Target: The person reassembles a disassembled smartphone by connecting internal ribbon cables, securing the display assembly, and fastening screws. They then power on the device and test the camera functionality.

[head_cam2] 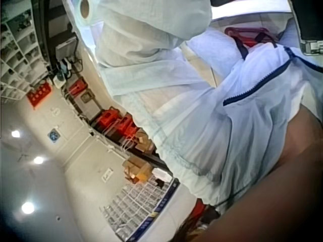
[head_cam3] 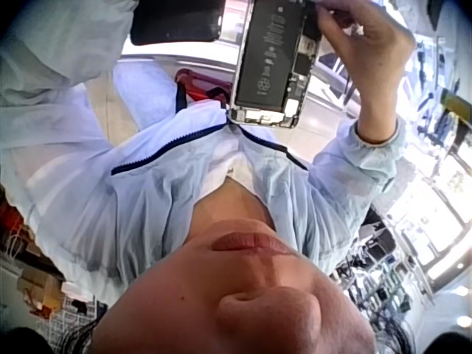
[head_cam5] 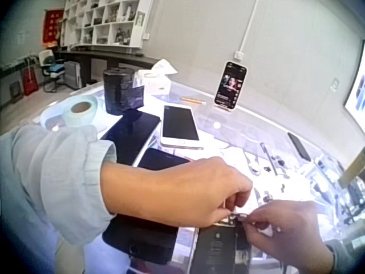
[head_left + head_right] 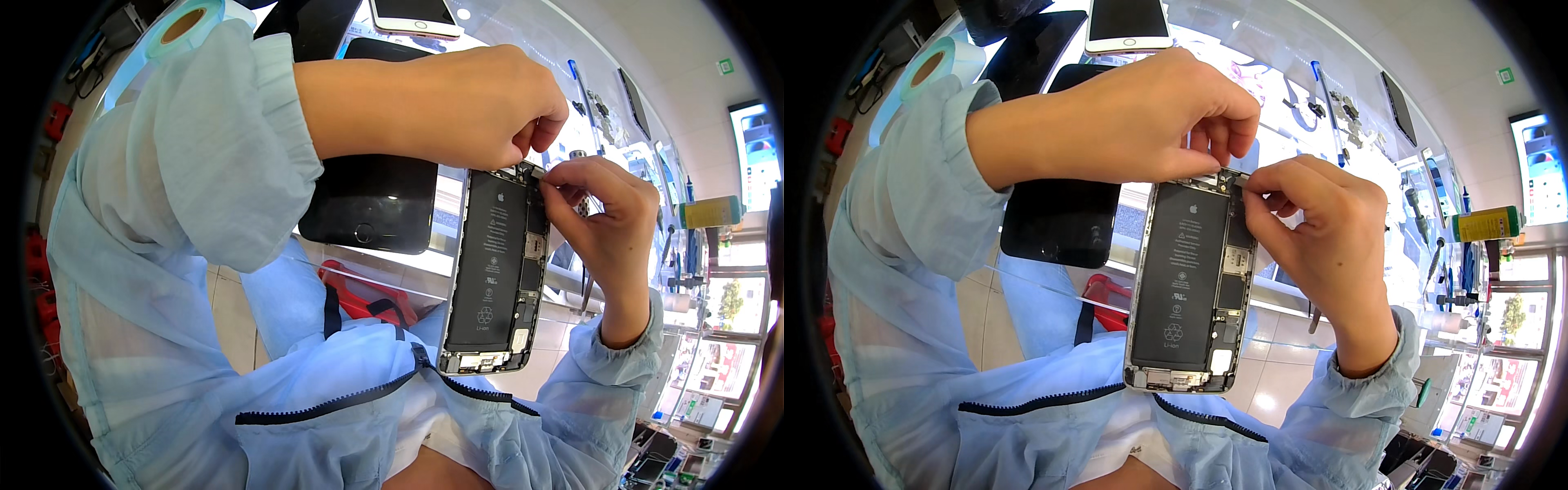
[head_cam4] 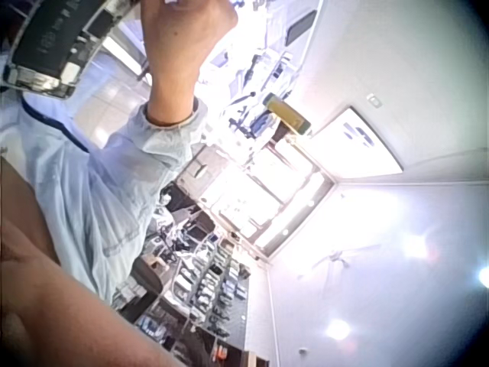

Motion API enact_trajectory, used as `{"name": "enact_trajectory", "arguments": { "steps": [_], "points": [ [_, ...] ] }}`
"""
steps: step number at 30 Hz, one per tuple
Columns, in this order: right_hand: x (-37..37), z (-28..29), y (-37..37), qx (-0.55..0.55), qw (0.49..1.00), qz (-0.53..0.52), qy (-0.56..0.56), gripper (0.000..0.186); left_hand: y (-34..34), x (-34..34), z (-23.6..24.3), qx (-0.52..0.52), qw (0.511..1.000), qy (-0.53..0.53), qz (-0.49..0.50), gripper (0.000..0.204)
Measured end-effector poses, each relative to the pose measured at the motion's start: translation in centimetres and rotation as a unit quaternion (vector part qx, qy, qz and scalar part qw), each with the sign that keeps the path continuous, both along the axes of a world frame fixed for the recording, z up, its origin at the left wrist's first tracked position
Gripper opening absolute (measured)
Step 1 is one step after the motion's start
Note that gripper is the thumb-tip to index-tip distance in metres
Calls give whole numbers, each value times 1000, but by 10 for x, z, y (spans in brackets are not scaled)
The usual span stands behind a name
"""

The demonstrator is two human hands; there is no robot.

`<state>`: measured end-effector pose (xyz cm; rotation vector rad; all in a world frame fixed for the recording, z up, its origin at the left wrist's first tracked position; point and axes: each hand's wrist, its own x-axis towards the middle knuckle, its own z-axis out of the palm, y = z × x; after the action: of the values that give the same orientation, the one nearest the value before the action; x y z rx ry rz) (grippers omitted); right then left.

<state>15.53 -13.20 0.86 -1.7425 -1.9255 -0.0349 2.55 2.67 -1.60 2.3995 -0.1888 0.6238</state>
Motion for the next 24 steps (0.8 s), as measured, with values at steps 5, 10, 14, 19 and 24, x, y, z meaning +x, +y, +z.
{"name": "enact_trajectory", "arguments": {
  "steps": [5,10,14,19,24],
  "points": [
    [0,-3,1,10,1000,-7,0,11,-1,0,2,14,1000,-5,3,11],
    [5,-3,1,14,1000,13,-9,11,-1,0,0,20,1000,-20,6,11],
    [13,-4,3,14,999,34,7,10,-1,-1,0,34,999,-17,5,9],
    [16,-5,2,9,999,39,15,9,-2,0,3,40,999,-3,3,7],
    [19,-4,2,16,999,51,-1,10,-2,1,1,19,1000,0,3,8]
  ]
}}
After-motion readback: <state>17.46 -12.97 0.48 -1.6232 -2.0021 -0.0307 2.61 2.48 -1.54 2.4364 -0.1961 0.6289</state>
